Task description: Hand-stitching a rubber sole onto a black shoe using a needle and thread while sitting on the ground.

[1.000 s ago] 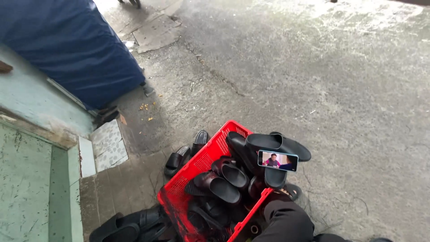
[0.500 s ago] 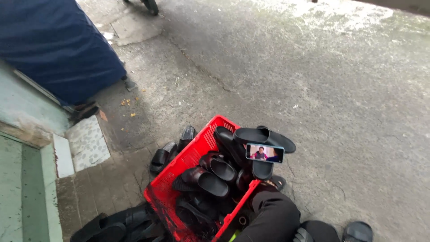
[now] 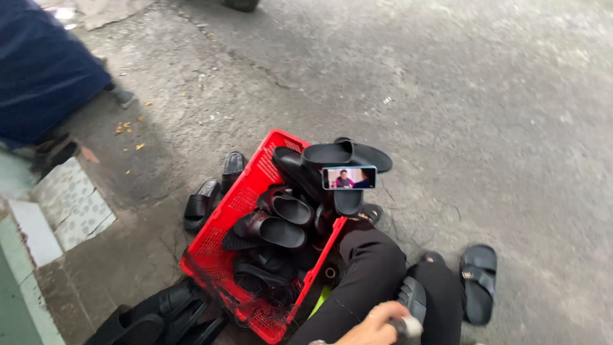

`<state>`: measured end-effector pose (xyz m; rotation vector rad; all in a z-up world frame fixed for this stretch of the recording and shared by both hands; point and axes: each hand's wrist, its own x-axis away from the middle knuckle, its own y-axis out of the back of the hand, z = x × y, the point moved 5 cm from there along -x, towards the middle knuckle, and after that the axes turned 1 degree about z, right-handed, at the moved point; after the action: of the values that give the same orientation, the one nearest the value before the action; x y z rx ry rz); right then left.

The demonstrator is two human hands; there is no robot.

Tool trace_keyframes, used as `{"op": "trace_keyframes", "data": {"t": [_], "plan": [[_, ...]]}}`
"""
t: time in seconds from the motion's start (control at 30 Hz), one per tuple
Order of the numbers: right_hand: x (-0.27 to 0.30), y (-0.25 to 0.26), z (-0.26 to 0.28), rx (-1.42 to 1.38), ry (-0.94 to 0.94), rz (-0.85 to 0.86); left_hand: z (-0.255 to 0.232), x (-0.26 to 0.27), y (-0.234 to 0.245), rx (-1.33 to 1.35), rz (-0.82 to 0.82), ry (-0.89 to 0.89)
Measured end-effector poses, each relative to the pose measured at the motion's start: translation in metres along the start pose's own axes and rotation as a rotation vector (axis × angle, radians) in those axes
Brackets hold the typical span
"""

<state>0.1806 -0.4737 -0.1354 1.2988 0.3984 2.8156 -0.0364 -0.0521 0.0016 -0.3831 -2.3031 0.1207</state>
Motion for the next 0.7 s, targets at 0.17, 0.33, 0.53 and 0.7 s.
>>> {"op": "trace_keyframes", "data": {"t": [0.17, 0.33, 0.53, 0.7], "plan": [[0.086, -0.053, 0.033, -0.132, -0.226, -0.039, 0.085, -0.026, 0.015, -0.866, -0.062, -0.275], [0.224, -0.128, -0.051, -0.226, -0.574, -0.135, 0.017, 0.024, 0.002, -1.128, -0.083, -0.625], [0.29, -0.211, -0.009, 0.797, 0.955, 0.332, -0.006, 0.01, 0.016, -0.36, 0.188, -0.357], [0.289, -0.219, 0.0, 0.969, 0.994, 0.319, -0.048, 0.004, 0.023, -0.073, 0.333, -0.532]]}}
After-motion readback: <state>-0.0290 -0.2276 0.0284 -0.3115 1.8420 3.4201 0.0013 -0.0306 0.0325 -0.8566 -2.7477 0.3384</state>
